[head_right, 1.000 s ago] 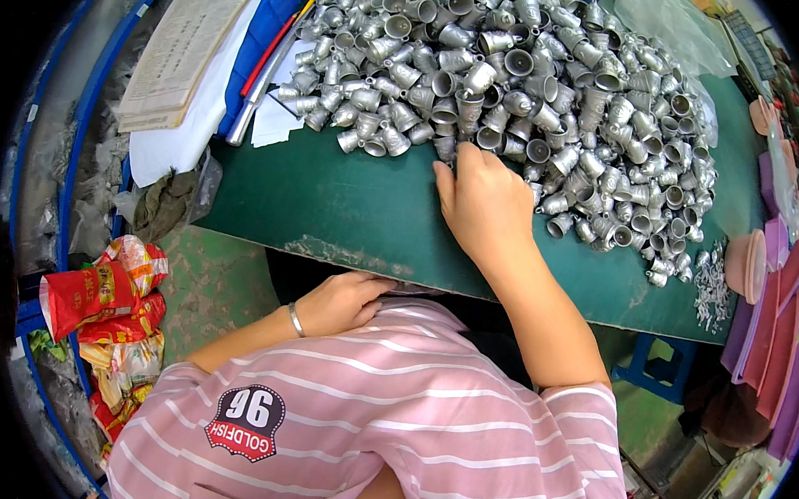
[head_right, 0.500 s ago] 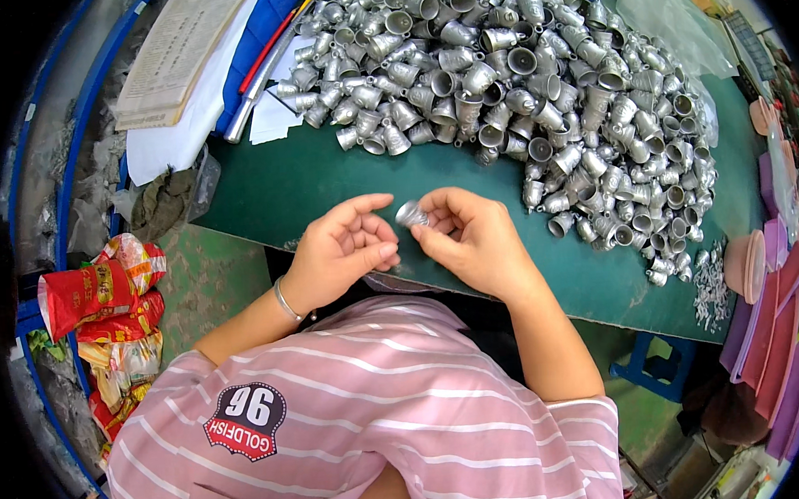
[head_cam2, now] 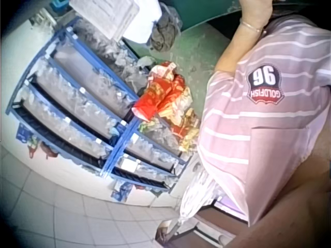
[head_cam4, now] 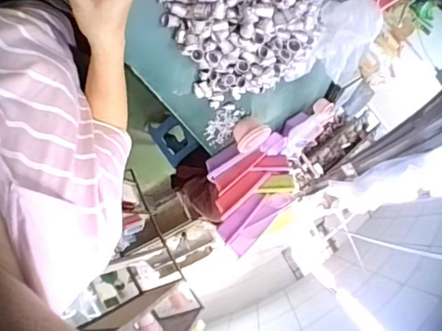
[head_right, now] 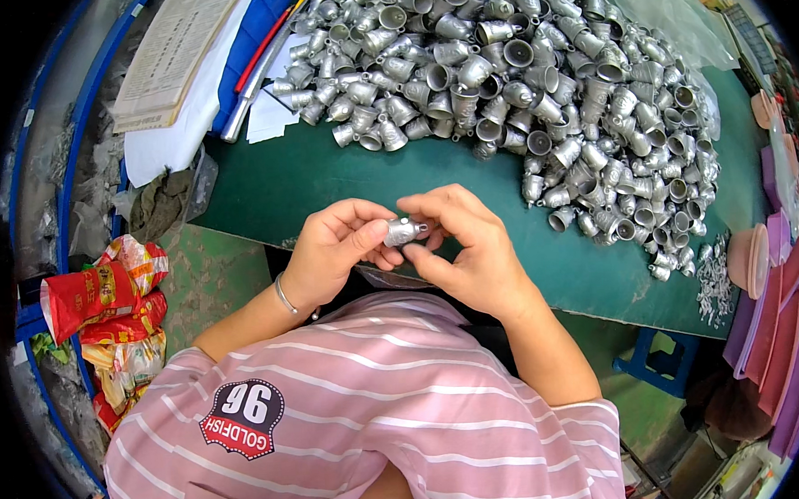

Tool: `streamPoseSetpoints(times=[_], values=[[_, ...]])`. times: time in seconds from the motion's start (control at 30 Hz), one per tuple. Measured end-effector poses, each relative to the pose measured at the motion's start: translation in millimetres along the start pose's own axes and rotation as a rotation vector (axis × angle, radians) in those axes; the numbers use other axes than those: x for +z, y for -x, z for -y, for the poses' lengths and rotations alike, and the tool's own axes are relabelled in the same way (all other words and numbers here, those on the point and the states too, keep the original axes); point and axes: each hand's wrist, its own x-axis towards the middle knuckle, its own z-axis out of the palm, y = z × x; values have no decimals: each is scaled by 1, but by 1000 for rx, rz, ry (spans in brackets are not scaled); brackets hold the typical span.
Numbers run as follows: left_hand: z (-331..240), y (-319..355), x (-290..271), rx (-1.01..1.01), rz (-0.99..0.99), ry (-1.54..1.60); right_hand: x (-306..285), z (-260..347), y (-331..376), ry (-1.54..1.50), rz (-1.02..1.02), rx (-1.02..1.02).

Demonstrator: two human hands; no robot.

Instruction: The person picks small silver metal bell halves from a pile on a green table and fits them together by hand. They repeatedly pick up a bell, align the two halves, and press them together, then place the assembled bell back on the table. At one point, they gather assembled bells into a clear plastic bag.

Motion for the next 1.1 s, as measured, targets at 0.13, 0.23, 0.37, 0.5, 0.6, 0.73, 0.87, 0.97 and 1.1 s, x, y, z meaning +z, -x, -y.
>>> streamPoseSetpoints(times=[0.13, 0.23, 0.37, 0.5, 0.6, 0.73, 0.87, 0.97, 1.1], values=[[7, 0, 4, 263, -19, -6, -3, -8, 5, -135, 52, 244], [9, -1, 4, 439, -8, -141, -1, -5, 4, -146, 60, 183], [6, 0, 4, 471, -9, -281, 7, -4, 2, -224, -62, -25], [8, 1, 7, 534, -40, -252, 5, -5, 3, -149, -14, -32], [6, 4, 6, 623, -94, -521, 7, -8, 6, -203, 17, 35], [0, 4, 6, 751, -68, -679, 12, -8, 11, -286, -9, 64], [-11, 15, 0, 689, 119, -826, 0, -6, 12, -129, 201, 43], [-2, 24, -18, 687, 428, -1054, -8, 2, 11, 96, 273, 12], [37, 31, -42, 626, 446, -1372, -27, 0, -1, 457, 54, -125]])
